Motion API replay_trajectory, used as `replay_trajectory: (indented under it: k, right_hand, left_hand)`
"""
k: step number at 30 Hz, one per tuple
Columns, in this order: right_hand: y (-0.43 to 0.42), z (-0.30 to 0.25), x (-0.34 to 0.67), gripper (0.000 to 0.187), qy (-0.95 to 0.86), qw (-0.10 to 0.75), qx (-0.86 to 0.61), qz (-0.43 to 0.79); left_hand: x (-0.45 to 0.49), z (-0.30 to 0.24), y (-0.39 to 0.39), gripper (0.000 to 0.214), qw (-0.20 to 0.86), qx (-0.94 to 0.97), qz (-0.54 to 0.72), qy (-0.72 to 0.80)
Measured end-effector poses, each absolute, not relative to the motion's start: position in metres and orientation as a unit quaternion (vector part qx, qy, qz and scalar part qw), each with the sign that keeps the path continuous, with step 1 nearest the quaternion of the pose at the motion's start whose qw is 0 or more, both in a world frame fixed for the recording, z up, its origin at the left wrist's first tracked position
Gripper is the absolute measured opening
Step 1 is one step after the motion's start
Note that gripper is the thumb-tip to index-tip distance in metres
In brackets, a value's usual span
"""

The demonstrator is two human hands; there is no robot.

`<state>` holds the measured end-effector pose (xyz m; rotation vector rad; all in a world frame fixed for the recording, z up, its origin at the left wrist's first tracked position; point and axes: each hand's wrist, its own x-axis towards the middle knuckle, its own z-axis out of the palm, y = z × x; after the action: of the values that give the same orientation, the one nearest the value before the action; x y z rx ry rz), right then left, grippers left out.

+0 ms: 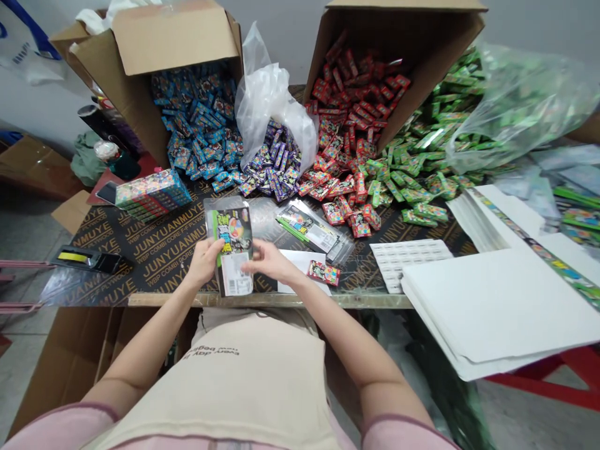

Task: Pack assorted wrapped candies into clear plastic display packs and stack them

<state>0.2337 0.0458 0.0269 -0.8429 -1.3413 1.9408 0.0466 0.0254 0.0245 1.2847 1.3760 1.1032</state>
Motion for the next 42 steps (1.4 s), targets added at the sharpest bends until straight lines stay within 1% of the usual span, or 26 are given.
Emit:
replay_trajectory:
  k: [1,2,5,7,8,10,12,14,16,19,21,22,23,25,27,30,32,34,36,37,39,42]
  right_hand:
    - [0.043,0.023,0.235,0.047,-0.515,0.284,-0.313,0.746]
    - [0.041,0.019,0.237,0.044,-0.522,0.274,-0.323,0.741]
    - [0.037,0.006,0.242,0.033,-0.546,0.308,-0.406,0.665]
    - [0.039,0.002,0.245,0.032,-0.553,0.323,-0.424,0.64]
    - [0.041,0.001,0.246,0.035,-0.552,0.335,-0.417,0.639]
    - [0.047,0.003,0.246,0.042,-0.54,0.384,-0.4,0.633]
    - [0.053,0.008,0.245,0.039,-0.513,0.46,-0.412,0.596]
    - [0.055,0.012,0.24,0.031,-0.488,0.515,-0.436,0.554]
    - [0.051,0.016,0.231,0.031,-0.476,0.536,-0.444,0.538]
    - [0.039,0.022,0.213,0.034,-0.454,0.561,-0.441,0.534]
    - [0.033,0.025,0.202,0.045,-0.418,0.588,-0.445,0.53]
    - [0.032,0.027,0.199,0.051,-0.399,0.596,-0.451,0.532]
    - [0.033,0.028,0.197,0.053,-0.384,0.597,-0.457,0.536]
    - [0.037,0.031,0.199,0.047,-0.371,0.589,-0.472,0.54]
    - [0.042,0.033,0.205,0.033,-0.373,0.576,-0.475,0.551]
    - [0.046,0.037,0.219,0.01,-0.377,0.57,-0.446,0.577]
    - [0.045,0.038,0.229,0.01,-0.406,0.572,-0.433,0.565]
    - [0.042,0.037,0.238,0.01,-0.471,0.571,-0.425,0.521]
    - [0.039,0.037,0.245,0.01,-0.548,0.558,-0.406,0.473]
    - [0.037,0.038,0.247,0.01,-0.581,0.549,-0.397,0.452]
    - [0.034,0.041,0.251,0.011,-0.63,0.529,-0.39,0.414]
    - [0.032,0.052,0.253,0.011,-0.66,0.498,-0.413,0.383]
  left_hand:
    - [0.046,0.022,0.028,0.041,0.47,0.506,0.467,0.552]
    - [0.045,0.02,0.029,0.041,0.483,0.495,0.478,0.542]
    - [0.044,0.011,0.029,0.037,0.535,0.497,0.46,0.505]
    - [0.045,0.005,0.027,0.038,0.55,0.511,0.442,0.49]
    - [0.045,0.001,0.025,0.038,0.553,0.52,0.436,0.483]
    - [0.047,-0.003,0.023,0.035,0.566,0.537,0.423,0.46]
    - [0.053,-0.004,0.022,0.036,0.6,0.54,0.409,0.424]
    - [0.064,0.003,0.023,0.047,0.62,0.507,0.442,0.405]
    - [0.078,0.015,0.026,0.054,0.617,0.424,0.521,0.409]
    - [0.098,0.036,0.032,0.047,0.607,0.255,0.623,0.422]
    - [0.105,0.044,0.034,0.045,0.605,0.193,0.64,0.433]
    - [0.107,0.045,0.035,0.041,0.601,0.188,0.639,0.441]
    - [0.107,0.045,0.036,0.034,0.598,0.196,0.636,0.447]
    - [0.103,0.043,0.036,0.024,0.592,0.23,0.626,0.453]
    - [0.096,0.042,0.036,0.019,0.589,0.267,0.617,0.448]
    - [0.082,0.047,0.031,0.021,0.565,0.361,0.599,0.439]
    - [0.073,0.054,0.026,0.017,0.495,0.476,0.576,0.443]
    - [0.066,0.06,0.022,0.011,0.396,0.594,0.546,0.439]
    - [0.06,0.065,0.021,0.006,0.318,0.666,0.522,0.428]
    - [0.058,0.067,0.021,0.005,0.3,0.681,0.514,0.427]
    - [0.055,0.07,0.023,0.005,0.298,0.682,0.498,0.445]
    - [0.051,0.074,0.03,0.011,0.354,0.653,0.466,0.48]
